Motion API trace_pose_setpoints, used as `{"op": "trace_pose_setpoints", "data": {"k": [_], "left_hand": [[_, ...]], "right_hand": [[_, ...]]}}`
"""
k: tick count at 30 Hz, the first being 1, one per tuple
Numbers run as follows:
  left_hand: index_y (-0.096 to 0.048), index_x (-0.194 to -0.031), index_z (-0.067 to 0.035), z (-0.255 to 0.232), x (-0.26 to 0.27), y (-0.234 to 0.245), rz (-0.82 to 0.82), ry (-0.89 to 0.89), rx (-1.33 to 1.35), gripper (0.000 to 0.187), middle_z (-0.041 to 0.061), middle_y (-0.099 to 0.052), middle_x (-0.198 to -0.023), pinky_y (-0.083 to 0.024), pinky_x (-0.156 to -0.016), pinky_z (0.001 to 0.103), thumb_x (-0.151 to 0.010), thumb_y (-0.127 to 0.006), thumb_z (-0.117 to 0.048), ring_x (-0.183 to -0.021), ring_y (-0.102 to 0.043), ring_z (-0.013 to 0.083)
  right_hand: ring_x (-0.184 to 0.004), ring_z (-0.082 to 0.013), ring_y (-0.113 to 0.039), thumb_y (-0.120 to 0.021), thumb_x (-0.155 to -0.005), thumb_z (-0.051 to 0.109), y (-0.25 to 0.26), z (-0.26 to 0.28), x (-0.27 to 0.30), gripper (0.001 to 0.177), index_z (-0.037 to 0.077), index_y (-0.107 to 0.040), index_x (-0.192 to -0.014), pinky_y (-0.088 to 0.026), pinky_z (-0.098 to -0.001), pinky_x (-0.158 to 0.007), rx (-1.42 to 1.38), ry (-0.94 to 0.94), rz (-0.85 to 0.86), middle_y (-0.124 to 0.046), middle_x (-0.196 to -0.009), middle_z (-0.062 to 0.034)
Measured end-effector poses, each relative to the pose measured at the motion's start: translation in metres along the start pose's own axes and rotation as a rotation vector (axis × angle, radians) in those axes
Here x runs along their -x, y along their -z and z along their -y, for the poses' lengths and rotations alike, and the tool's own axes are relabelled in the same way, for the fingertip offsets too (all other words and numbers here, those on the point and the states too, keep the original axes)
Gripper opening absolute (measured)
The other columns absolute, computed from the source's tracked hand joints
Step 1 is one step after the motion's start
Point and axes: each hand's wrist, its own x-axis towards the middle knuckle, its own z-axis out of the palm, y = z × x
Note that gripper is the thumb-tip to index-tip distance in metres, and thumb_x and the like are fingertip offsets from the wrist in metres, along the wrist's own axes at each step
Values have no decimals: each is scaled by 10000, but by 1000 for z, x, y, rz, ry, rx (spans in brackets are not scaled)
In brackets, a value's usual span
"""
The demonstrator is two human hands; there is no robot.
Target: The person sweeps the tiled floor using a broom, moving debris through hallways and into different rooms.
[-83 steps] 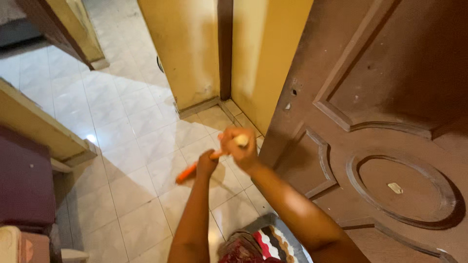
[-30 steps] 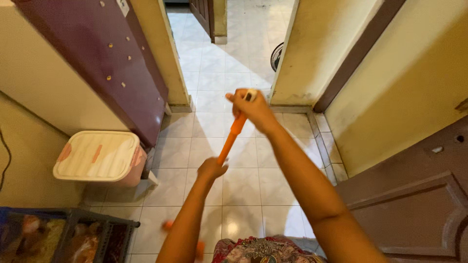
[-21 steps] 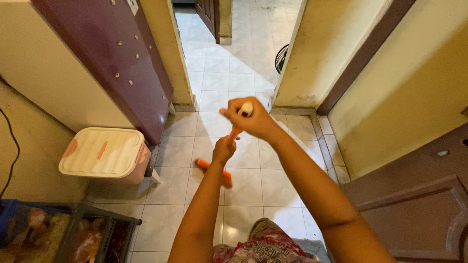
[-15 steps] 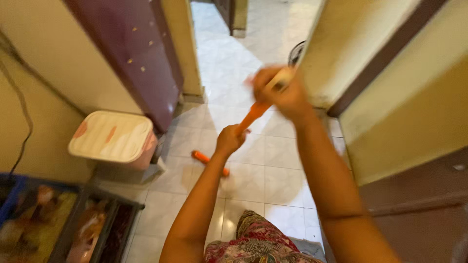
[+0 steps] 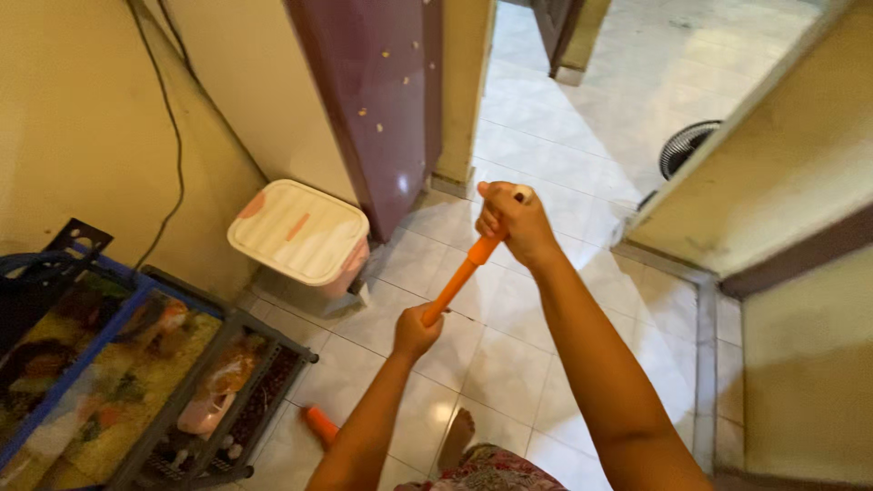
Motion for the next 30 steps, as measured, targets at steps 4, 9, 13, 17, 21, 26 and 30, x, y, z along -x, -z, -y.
{"op": "trace_pose_setpoints", "data": {"k": [4,9,13,17,21,26,30], "left_hand": [[-751,-926,-121,0,-66,-29,-138,-205,45,148,149,-732,-804,-554,-625,404,-832,-651,-177,-717,-708,356],[-698,-846,-68,-20,-132,-28,-246,-92,-73,162,182,-688,-747,-519,-613,432,-893,-725,-221,-690,-671,393],[-691,-982,-90,-52,-151,-2,-378,-237,183,121,145,-690,-746,-531,-606,390,-882,-649,-143,-665,-703,305],[-696,-1037,-75,-52,-146,26,-500,-66,114,194,176,-602,-602,-483,-547,395,-858,-695,-149,-532,-626,286],[-666,-1009,-73,-2,-152,78,-568,-264,43,191,117,-626,-697,-503,-587,379,-823,-659,-115,-605,-606,234],[-740,-1002,-114,102,-169,146,-65,231,382,150,-20,-529,-648,-326,-506,313,-916,-624,-151,-532,-428,117],[-693,-931,-113,174,-195,153,215,256,326,105,-42,-603,-678,-395,-508,288,-886,-603,-143,-547,-515,86]], "right_hand": [[-483,-132,-499,-608,-959,211,-23,50,-37,180,75,-667,-857,-448,-323,-509,184,36,-144,-517,-578,-8],[-483,-105,-461,-668,-1028,206,-84,78,-65,482,63,-486,-605,-373,-281,-466,535,166,183,-475,-541,-6],[-479,-98,-453,-626,-959,185,-112,100,-106,179,89,-663,-813,-374,-281,-459,309,239,86,-509,-576,8],[-471,-100,-395,-723,-1022,181,-124,106,-126,377,106,-503,-725,-331,-298,-440,183,265,204,-425,-583,30],[-457,-101,-435,-716,-1002,194,-146,60,-147,325,120,-539,-739,-355,-295,-425,88,227,185,-477,-572,21],[-456,-82,-496,-699,-1018,292,-167,-51,-170,361,127,-568,-725,-381,-281,-412,232,364,-103,-522,-554,25],[-468,-48,-468,-670,-1037,319,-164,-111,-157,447,140,-528,-653,-353,-255,-419,370,418,-268,-498,-536,53]]}}
